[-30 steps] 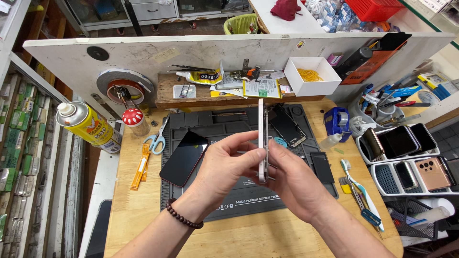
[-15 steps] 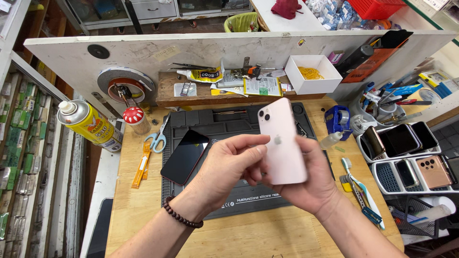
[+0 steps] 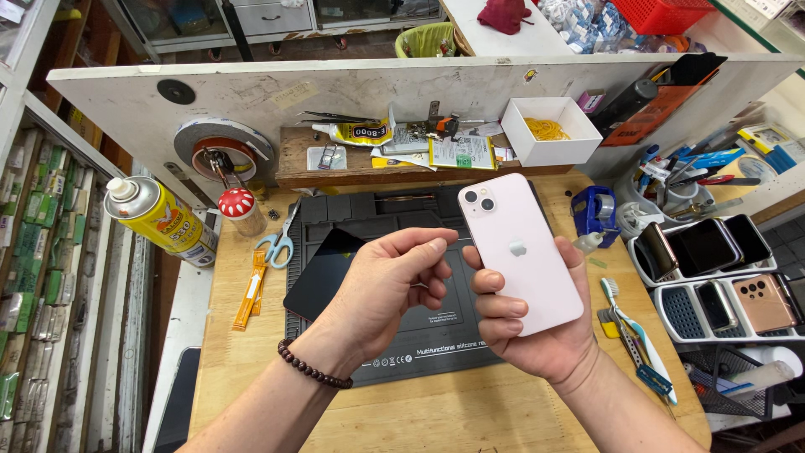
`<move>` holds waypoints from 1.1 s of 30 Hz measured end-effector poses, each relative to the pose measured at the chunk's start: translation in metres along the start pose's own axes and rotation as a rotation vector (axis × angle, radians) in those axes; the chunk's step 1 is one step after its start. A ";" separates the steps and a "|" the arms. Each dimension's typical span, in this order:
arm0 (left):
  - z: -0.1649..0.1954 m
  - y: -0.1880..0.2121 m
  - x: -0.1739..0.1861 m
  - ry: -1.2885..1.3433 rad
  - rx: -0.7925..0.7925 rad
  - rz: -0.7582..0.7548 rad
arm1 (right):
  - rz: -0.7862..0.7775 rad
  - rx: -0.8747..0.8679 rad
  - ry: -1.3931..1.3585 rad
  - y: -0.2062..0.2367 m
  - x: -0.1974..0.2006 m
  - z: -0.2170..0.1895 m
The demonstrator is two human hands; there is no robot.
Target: The person cleans the edges of a white smartphone with a blue card, then opens the device and removes the battery. They place the battery aside, inspect the interior, and use a small tool to adjust components inside the phone.
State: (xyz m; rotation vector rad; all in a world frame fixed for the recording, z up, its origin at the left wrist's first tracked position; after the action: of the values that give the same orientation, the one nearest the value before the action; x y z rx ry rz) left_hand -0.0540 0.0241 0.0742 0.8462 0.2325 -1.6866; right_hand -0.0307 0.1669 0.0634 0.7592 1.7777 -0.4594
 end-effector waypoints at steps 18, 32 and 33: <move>0.018 -0.018 -0.003 -0.158 -0.089 0.007 | -0.036 -0.039 -0.021 0.005 -0.006 0.012; 0.017 -0.033 0.010 -0.533 -0.218 0.192 | 0.120 -0.131 0.044 -0.001 -0.003 0.025; 0.023 -0.036 0.007 -0.602 -0.280 0.203 | 0.120 -0.134 0.054 -0.003 -0.003 0.027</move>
State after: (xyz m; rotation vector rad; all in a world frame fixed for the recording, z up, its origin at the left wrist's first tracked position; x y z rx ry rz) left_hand -0.0963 0.0169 0.0767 0.1285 -0.0330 -1.5930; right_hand -0.0131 0.1469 0.0577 0.7841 1.7820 -0.2391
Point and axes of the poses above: each hand's wrist, its own y-axis away from the middle knuckle, its own x-axis out of the back of the hand, z = x × y, the point moved 8 cm from there along -y, towards the middle knuckle, and after that the axes turned 10 degrees about y, right-handed, at the moved point
